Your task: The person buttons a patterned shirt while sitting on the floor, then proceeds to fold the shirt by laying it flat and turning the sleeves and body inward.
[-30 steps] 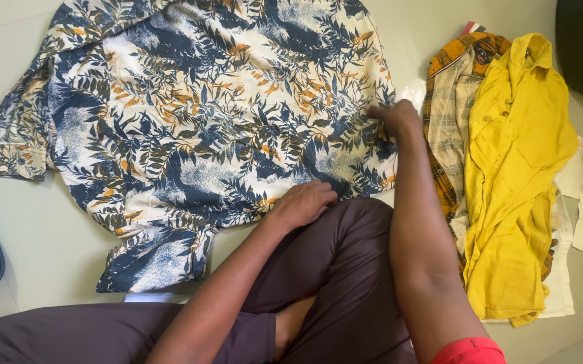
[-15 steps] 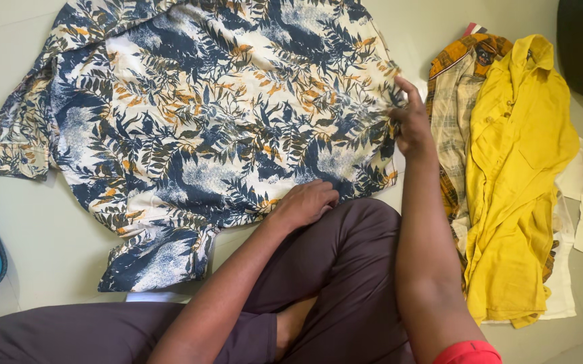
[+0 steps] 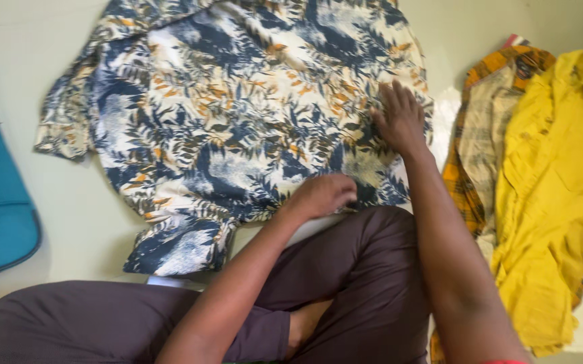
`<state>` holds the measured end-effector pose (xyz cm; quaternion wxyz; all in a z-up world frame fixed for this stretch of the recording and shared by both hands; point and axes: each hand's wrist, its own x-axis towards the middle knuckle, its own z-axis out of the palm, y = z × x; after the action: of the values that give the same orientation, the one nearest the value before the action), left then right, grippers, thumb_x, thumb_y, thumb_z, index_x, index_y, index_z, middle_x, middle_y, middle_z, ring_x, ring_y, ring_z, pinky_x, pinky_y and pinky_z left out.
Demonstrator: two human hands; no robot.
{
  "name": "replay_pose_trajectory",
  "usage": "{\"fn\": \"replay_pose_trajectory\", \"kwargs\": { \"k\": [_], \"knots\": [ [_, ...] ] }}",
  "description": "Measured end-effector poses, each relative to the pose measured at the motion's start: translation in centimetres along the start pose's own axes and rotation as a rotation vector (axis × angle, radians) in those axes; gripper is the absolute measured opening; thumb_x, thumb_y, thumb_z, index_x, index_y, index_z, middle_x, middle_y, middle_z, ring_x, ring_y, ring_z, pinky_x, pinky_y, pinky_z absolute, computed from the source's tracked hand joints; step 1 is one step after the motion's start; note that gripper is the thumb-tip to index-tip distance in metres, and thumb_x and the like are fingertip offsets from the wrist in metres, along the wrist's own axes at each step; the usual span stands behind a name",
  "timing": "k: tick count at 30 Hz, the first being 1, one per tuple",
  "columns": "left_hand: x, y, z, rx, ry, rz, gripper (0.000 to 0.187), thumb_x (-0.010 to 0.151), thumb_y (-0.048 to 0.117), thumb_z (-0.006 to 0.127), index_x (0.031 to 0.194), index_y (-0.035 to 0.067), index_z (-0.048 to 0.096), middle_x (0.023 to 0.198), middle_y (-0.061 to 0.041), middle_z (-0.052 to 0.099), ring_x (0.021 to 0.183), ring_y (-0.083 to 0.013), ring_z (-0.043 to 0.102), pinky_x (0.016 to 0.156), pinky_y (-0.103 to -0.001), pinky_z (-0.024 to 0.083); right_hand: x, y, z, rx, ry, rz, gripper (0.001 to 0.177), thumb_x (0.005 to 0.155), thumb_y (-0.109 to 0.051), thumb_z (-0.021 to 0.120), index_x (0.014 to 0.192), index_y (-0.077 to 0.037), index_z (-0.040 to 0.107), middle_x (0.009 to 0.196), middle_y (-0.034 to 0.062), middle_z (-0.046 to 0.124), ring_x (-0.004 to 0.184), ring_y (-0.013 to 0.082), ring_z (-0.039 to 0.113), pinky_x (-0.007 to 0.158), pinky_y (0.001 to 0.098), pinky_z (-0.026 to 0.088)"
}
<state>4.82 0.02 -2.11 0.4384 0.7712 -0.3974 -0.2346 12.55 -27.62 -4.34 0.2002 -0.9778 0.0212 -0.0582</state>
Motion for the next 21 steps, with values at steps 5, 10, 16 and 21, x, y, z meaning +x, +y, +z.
{"fn": "replay_pose_trajectory", "kwargs": {
  "k": [5, 10, 16, 21],
  "knots": [
    [-3.8, -6.5, -10.4, 0.474, 0.653, -0.249, 0.045, 0.095, 0.037, 0.067, 0.131, 0.009, 0.063, 0.136, -0.017, 0.065, 0.131, -0.0363, 0.061, 0.116, -0.047, 0.045, -0.8, -1.5, -0.4, -0.176, -0.311, 0.204, 0.075, 0.1, -0.072, 0.02, 0.165, -0.036, 0.01, 0.175, 0.0004, -0.007, 0.16, 0.0259, -0.007, 0.124, 0.0607, -0.008],
    [-13.5, -12.2, -21.1, 0.807, 0.449, -0.86, 0.075, 0.102, 0.065, 0.04, 0.164, 0.03, 0.018, 0.171, -0.013, 0.01, 0.155, -0.0472, 0.007, 0.117, -0.074, 0.005, -0.3, -2.5, -1.0, -0.162, -0.275, 0.192, 0.073, 0.101, -0.07, 0.02, 0.165, -0.035, 0.011, 0.175, 0.0024, -0.006, 0.161, 0.0263, -0.006, 0.124, 0.0606, -0.008],
    [-20.6, -15.7, -25.9, 0.624, 0.461, -1.041, 0.077, 0.099, 0.07, 0.032, 0.165, 0.038, 0.008, 0.175, 0.003, 0.001, 0.157, -0.042, 0.014, 0.117, -0.077, 0.016, 0.5, -2.9, -1.2, -0.163, -0.2, 0.121, 0.069, 0.103, -0.063, 0.027, 0.164, -0.032, 0.02, 0.175, 0.0068, 0.004, 0.161, 0.0308, 0.001, 0.124, 0.0628, -0.003],
    [-21.0, -16.0, -25.8, 0.664, 0.44, -1.079, 0.078, 0.101, 0.07, 0.031, 0.166, 0.037, 0.004, 0.175, 0.006, -0.004, 0.158, -0.0392, 0.018, 0.118, -0.075, 0.018, 0.1, -3.1, -1.2, -0.154, -0.198, 0.068, 0.069, 0.103, -0.061, 0.031, 0.164, -0.031, 0.024, 0.175, 0.0102, 0.008, 0.161, 0.0324, 0.004, 0.124, 0.0638, -0.001]
  ]
}}
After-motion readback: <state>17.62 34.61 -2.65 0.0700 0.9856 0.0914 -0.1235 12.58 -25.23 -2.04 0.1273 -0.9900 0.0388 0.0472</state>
